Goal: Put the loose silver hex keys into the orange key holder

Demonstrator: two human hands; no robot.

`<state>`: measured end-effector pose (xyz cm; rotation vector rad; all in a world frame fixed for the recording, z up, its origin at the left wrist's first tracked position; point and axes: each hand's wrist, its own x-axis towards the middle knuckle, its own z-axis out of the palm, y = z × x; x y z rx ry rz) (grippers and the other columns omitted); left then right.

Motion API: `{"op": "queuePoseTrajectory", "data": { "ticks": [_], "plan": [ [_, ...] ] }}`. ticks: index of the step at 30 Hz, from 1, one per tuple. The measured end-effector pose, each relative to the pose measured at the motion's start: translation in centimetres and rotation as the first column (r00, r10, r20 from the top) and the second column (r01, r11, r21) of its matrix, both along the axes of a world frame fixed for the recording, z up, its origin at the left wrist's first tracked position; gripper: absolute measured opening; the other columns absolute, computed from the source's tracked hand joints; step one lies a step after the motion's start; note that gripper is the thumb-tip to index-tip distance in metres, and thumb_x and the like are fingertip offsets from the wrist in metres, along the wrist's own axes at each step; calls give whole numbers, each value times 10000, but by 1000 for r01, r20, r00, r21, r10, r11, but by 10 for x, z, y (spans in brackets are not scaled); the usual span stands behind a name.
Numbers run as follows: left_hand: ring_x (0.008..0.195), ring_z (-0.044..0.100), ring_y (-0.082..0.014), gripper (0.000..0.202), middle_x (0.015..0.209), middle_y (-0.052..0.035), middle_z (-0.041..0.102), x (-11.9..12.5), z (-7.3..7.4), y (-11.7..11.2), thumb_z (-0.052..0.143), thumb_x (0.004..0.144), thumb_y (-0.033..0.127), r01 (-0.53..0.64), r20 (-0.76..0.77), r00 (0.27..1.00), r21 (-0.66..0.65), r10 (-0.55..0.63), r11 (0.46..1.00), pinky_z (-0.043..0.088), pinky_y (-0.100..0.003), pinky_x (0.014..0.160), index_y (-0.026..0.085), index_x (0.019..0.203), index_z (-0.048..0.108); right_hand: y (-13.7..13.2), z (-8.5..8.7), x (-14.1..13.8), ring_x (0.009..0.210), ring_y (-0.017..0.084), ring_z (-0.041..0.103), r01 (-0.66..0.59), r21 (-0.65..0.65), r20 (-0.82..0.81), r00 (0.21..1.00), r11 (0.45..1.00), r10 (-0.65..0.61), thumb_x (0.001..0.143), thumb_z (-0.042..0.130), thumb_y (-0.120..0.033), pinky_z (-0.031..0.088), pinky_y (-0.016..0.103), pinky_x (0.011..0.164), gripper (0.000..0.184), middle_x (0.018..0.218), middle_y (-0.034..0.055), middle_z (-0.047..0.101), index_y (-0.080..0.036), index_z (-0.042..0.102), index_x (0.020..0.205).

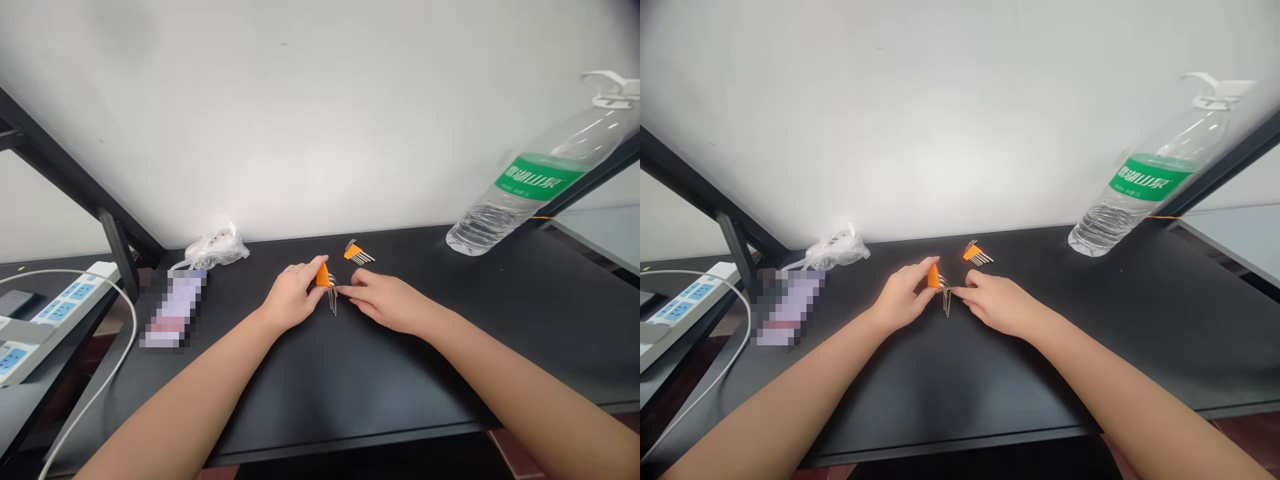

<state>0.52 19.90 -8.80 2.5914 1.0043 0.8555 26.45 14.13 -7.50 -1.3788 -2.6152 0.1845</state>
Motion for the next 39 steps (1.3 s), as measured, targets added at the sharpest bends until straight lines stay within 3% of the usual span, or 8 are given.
{"op": "queuePoseTrajectory", "data": {
  "ticks": [4,8,11,15,20,25,30,39],
  "plan": [
    [897,665,-207,556,1004,-27,708,-1,1,-1,612,968,281,-10,-22,1000,6,10,1000,545,-386,919,254,1495,436,0,2,-6,729,140,579,-14,-15,37,999,1000,15,991,511,-205,430,272,646,387,1046,49,598,-333,664,1323],
    [895,663,-207,557,985,-24,702,0,2,-1,616,964,277,-14,-19,1000,2,14,1000,548,-385,914,257,1492,440,-2,7,1,669,129,567,48,-2,53,997,999,-48,984,525,-212,404,279,601,193,1036,53,604,-233,691,1081],
    [909,667,-208,556,1020,-28,706,0,2,-2,617,964,284,-9,-19,1000,-10,9,1000,548,-389,918,264,1491,440,-5,9,13,624,132,561,102,-54,91,991,993,-97,924,569,-180,374,282,562,82,920,37,609,-200,619,862],
    [908,669,-203,549,1042,-30,713,0,2,-1,616,962,285,-2,-30,1000,-7,2,1000,551,-382,911,266,1483,444,-4,13,27,582,141,540,169,-136,114,981,976,-154,826,601,-126,340,283,537,146,761,13,593,-208,532,728],
    [848,668,-190,517,999,-23,717,1,4,-2,624,956,291,21,-51,998,10,-20,1000,550,-375,892,254,1450,476,0,23,27,619,141,544,157,-169,-142,973,973,-182,850,571,-128,391,265,568,115,732,-14,602,-221,549,786],
    [849,681,-190,483,940,-8,715,4,5,-5,630,964,313,64,-37,997,10,-63,998,542,-373,901,251,1423,495,-2,25,13,719,157,596,131,-5,-438,891,991,-119,939,557,-186,472,289,661,128,904,43,657,-220,679,955],
    [824,683,-186,463,930,-1,719,7,5,-7,636,966,358,80,-34,996,1,-80,997,546,-356,852,260,1399,506,-4,19,0,712,180,609,186,139,-469,878,973,-101,973,560,-223,476,320,650,168,898,66,675,-224,728,979],
    [869,701,-196,461,937,-1,736,7,4,-7,622,979,377,118,-40,992,5,-117,993,531,-359,846,254,1405,495,-7,14,-6,729,174,626,208,210,-361,925,955,-122,1017,514,-241,503,325,678,242,919,75,685,-216,755,1005]
  ]
}}
